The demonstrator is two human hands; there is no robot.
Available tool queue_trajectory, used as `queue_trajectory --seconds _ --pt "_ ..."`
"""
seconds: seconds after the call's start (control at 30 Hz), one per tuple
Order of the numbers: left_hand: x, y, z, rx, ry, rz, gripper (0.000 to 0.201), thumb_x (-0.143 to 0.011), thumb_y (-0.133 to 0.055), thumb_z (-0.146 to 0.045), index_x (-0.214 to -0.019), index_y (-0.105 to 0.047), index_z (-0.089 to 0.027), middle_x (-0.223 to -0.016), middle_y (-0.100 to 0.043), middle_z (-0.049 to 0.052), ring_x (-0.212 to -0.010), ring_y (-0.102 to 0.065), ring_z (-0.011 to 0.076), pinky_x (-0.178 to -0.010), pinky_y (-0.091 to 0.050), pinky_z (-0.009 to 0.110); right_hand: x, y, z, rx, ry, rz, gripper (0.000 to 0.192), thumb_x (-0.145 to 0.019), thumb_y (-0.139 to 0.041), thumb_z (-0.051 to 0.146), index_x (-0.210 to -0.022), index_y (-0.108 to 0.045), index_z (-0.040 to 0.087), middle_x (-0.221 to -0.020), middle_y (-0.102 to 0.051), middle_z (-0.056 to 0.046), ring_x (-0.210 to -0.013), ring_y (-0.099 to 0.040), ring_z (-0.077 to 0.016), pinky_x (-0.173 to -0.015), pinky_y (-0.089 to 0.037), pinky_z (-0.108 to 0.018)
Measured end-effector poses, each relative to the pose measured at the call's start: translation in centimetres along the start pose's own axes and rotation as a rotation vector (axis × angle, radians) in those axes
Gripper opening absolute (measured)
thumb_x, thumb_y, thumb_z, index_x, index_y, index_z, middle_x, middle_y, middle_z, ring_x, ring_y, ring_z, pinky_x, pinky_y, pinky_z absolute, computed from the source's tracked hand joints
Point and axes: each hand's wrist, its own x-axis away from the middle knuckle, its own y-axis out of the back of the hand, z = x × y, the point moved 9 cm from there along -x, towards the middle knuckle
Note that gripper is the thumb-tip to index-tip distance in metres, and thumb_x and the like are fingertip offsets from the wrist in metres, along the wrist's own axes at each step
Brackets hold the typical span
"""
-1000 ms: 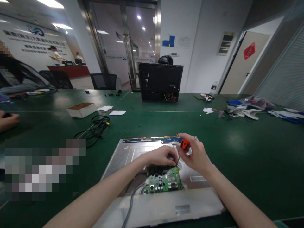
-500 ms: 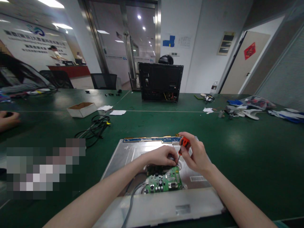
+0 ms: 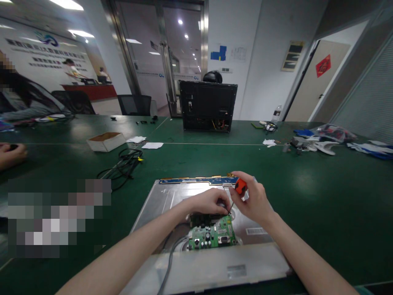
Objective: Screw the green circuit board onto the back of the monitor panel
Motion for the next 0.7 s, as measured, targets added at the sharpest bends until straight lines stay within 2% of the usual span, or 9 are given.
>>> queue_trajectory --seconds 0.23,0.43,0.7 --pt "0.03 0.0 0.03 -0.006 0.003 0.001 0.015 -0.071 -0.067 -0.007 -0.084 -0.068 -0.015 -0.082 -0.065 -0.001 -0.075 -0.058 0.0145 -0.068 -0.043 0.022 -0.03 -0.27 -0.17 -0.005 -0.013 0.036 0.029 -0.09 -0.051 0.027 -0.118 -0.044 0.02 -0.063 -0.053 0.005 -0.048 -0.05 -0.0105 -0.046 -0.038 -0.02" --pt "0.0 -0.21 0.1 0.004 0.002 0.013 0.015 -0.073 -0.065 -0.007 -0.085 -0.069 -0.015 -0.08 -0.065 -0.001 -0.075 -0.058 0.0148 -0.069 -0.042 0.022 -0.12 -0.49 -0.06 -0.134 -0.039 0.126 0.037 -0.087 -0.042 0.019 -0.124 -0.039 0.019 -0.074 -0.059 0.0 -0.05 -0.051 -0.0117 -0.053 -0.043 -0.025" --pt "0.01 -0.12 -0.24 0.01 -0.004 0.008 0.015 -0.072 -0.066 -0.005 -0.083 -0.069 -0.015 -0.08 -0.065 -0.001 -0.075 -0.057 0.0144 -0.069 -0.042 0.021 -0.34 -0.02 0.24 -0.092 -0.03 0.074 0.036 -0.085 -0.044 0.016 -0.121 -0.042 0.02 -0.067 -0.055 0.004 -0.047 -0.048 -0.0108 -0.047 -0.039 -0.022"
